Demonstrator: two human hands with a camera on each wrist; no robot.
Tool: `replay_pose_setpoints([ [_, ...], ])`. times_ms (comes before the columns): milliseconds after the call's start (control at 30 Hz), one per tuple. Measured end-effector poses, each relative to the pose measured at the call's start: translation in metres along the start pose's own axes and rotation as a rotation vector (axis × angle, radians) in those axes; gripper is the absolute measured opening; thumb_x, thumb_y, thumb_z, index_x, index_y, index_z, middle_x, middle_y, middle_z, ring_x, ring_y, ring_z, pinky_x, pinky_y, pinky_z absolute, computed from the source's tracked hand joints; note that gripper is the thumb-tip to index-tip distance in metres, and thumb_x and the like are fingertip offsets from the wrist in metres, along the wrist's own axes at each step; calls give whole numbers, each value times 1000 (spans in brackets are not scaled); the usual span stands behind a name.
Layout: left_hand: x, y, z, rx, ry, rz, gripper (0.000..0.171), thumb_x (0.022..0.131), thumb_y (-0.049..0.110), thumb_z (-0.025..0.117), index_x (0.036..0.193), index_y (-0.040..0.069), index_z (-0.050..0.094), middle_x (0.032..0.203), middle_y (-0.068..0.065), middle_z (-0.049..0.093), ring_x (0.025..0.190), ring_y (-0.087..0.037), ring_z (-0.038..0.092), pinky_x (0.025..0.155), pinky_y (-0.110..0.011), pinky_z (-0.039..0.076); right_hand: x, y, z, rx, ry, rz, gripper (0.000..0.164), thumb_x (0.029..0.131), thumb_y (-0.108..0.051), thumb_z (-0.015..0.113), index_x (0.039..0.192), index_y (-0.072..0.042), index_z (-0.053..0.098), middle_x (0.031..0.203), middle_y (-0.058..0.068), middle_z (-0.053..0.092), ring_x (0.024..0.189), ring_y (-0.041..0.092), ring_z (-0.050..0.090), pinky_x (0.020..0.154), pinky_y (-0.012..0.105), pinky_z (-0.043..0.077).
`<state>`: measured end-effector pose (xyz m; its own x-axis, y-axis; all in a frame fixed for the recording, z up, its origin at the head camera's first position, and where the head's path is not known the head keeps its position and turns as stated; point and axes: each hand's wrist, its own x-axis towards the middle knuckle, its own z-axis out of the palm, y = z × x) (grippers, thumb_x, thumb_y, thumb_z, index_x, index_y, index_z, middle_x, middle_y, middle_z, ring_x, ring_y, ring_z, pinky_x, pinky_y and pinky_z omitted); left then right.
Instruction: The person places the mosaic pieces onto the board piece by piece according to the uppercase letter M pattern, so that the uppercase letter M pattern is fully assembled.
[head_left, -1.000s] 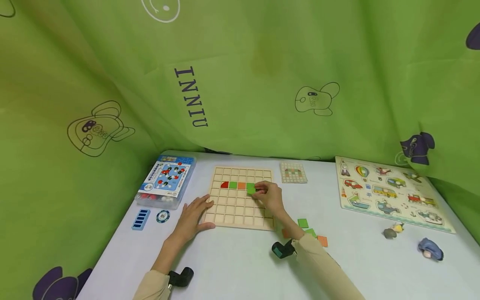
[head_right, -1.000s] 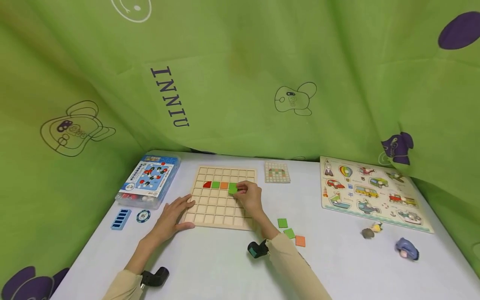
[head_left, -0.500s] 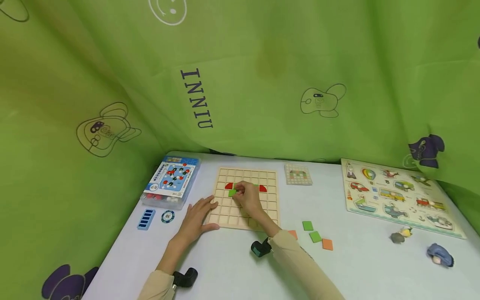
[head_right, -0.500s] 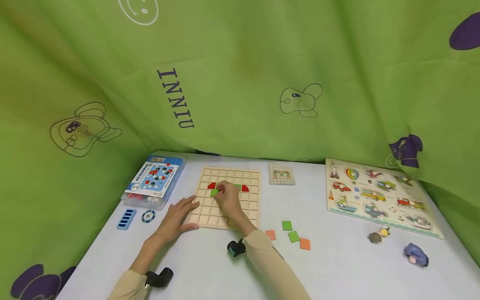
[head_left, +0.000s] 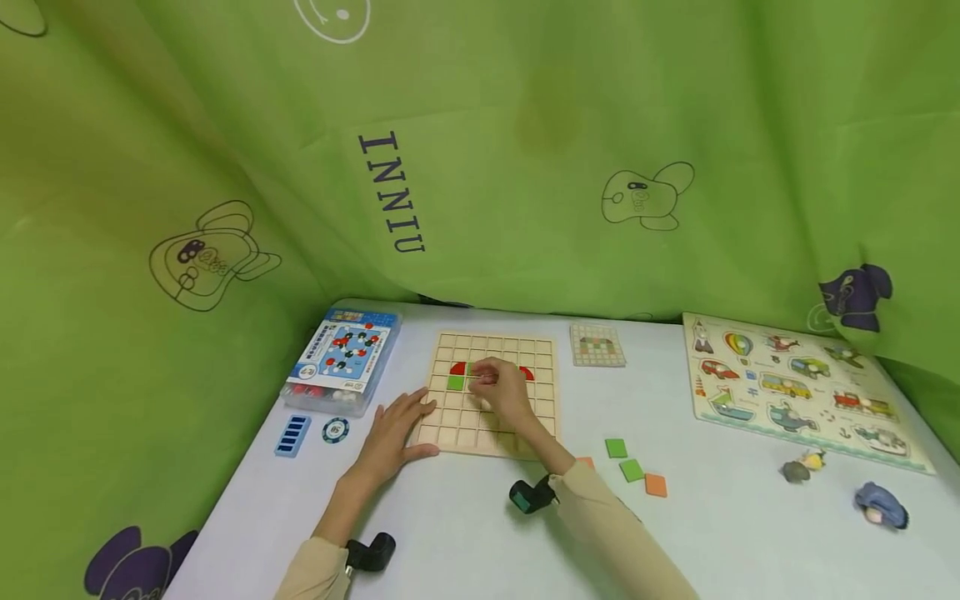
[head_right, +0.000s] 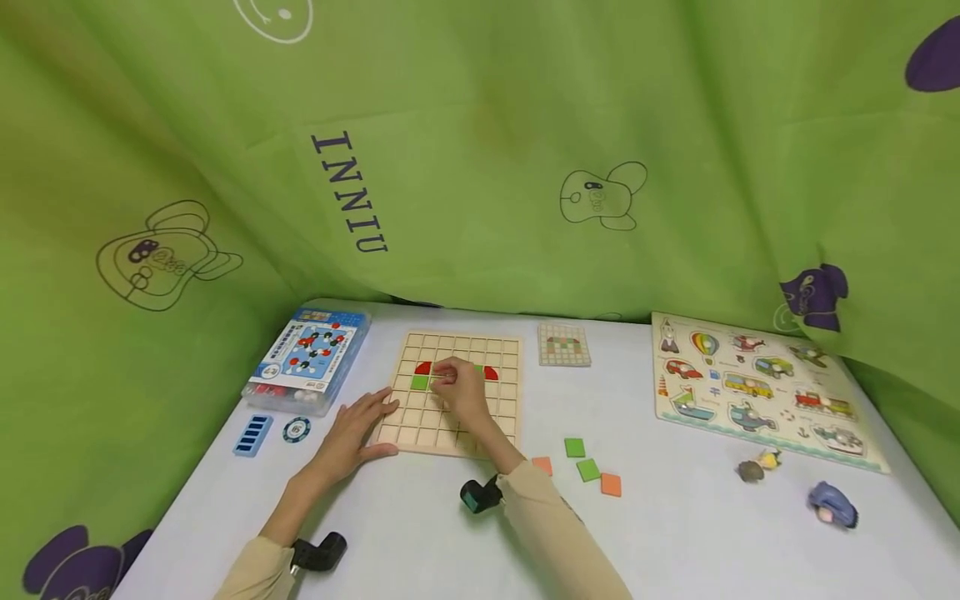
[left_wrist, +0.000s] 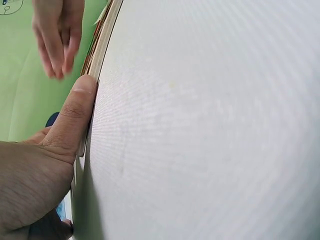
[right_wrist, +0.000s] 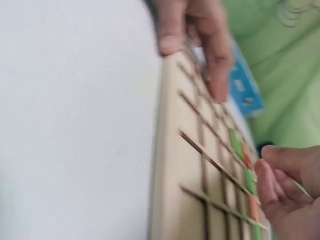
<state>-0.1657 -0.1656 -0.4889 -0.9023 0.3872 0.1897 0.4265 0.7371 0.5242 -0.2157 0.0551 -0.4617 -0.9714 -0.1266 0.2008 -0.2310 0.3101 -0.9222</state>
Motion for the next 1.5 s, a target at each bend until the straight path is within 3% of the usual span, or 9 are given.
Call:
replay_pose_setpoints([
  [200, 0, 1, 3, -15, -1, 7, 67, 74, 32, 78, 131, 4, 56, 149, -16, 37, 135, -48, 29, 103, -74, 14, -32, 3, -71, -10, -53, 60, 25, 82, 6, 70, 106, 9, 65, 103, 25, 67, 87, 28, 67, 77, 26, 56],
  [400, 0, 2, 2, -2, 5, 14, 68, 74, 32, 78, 131, 3, 56, 149, -17, 37, 135, -48, 29, 103, -74, 14, -83, 13, -150, -108, -57, 34, 25, 86, 1, 68, 110, 6, 65, 106, 22, 67, 90, 22, 66, 81, 21, 53],
  [533, 0, 1, 0, 0, 5, 11, 68, 74, 32, 78, 132, 3, 55, 150, -17, 37, 135, -48, 29, 103, -74, 13, -118, 20, -188, -190, -48, 34, 26, 86, -1, 69, 111, 4, 65, 105, 20, 68, 89, 11, 65, 78, 17, 53],
  [633, 1, 1, -2, 1, 5, 11, 69, 75, 32, 78, 132, 3, 55, 149, -17, 37, 135, -48, 29, 103, -74, 13, -142, 27, -205, -219, -71, 44, 30, 82, 0, 72, 111, 5, 64, 104, 20, 67, 87, 5, 64, 74, 18, 54],
  [833, 1, 0, -2, 5, 8, 2, 69, 75, 33, 78, 133, 4, 55, 150, -16, 36, 136, -48, 28, 104, -74, 13, -172, 45, -212, -250, -95, 104, 35, 75, 1, 78, 107, 3, 65, 94, 12, 68, 79, 3, 61, 68, 20, 55],
  [1033, 1, 2, -1, -5, -6, 12, 69, 75, 33, 77, 132, 3, 54, 150, -17, 36, 135, -49, 28, 103, -74, 13, -181, 50, -208, -306, 28, 151, 32, 74, 3, 77, 104, 1, 68, 93, 10, 70, 76, 1, 61, 68, 19, 55],
  [1267, -1, 1, -3, -2, 15, 19, 68, 74, 30, 78, 131, 2, 55, 149, -18, 37, 135, -49, 29, 102, -75, 13, -163, 39, -199, -280, 184, 169, 30, 81, 4, 72, 110, 6, 65, 103, 21, 69, 78, -2, 63, 69, 12, 51],
  [1500, 0, 2, 0, -4, 17, 27, 67, 74, 30, 78, 131, 2, 56, 148, -19, 38, 134, -49, 30, 102, -75, 15, -124, 28, -163, -170, 156, 203, 31, 83, -1, 73, 112, 5, 65, 105, 20, 69, 83, 10, 65, 69, 15, 52],
])
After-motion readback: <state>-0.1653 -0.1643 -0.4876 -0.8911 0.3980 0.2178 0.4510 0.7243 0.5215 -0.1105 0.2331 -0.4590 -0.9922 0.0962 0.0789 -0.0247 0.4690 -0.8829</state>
